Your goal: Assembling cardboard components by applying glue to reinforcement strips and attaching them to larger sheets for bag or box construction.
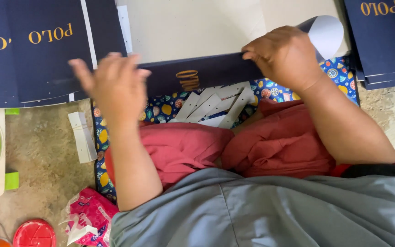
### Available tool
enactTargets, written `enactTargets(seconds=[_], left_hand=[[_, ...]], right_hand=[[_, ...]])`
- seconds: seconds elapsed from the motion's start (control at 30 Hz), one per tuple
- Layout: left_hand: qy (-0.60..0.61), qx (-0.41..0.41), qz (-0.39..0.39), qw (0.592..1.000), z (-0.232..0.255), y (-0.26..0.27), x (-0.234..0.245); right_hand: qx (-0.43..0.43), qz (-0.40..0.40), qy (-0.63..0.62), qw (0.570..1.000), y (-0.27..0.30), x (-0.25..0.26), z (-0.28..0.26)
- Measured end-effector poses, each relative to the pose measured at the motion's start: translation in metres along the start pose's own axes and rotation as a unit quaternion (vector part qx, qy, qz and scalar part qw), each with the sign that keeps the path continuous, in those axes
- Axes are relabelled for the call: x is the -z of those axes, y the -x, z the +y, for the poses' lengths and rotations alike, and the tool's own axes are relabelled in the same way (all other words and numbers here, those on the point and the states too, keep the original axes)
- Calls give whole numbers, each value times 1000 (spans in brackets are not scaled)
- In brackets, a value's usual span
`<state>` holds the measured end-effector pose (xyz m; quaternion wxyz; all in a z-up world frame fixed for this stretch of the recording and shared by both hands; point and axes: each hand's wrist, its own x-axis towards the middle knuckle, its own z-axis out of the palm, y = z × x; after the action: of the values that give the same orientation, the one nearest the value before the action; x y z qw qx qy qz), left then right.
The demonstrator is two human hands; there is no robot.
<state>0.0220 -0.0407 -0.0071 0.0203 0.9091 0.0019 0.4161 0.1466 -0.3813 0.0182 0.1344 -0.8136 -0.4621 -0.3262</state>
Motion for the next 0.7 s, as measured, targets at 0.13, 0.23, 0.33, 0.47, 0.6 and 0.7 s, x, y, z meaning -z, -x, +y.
enactTargets(seconds=[0.13,0.23,0.33,0.47,0.6,0.7], left_hand=[[81,-65,6,995,65,-3,-22],[112,-61,16,992,69,-8,-16],[96,-38,3,995,61,-9,-14],[86,-23,9,996,42,-9,-12],[80,10,-21,997,28,-5,-12],[66,35,-12,997,20,-3,-14]], right_hand=[[45,36,-10,998,-8,1,-18],[56,36,37,997,-6,-3,-8],[52,25,52,997,0,-9,24],[43,35,27,998,15,-3,72],[-16,83,-38,996,51,-13,129],[-94,169,10,981,89,-20,174]])
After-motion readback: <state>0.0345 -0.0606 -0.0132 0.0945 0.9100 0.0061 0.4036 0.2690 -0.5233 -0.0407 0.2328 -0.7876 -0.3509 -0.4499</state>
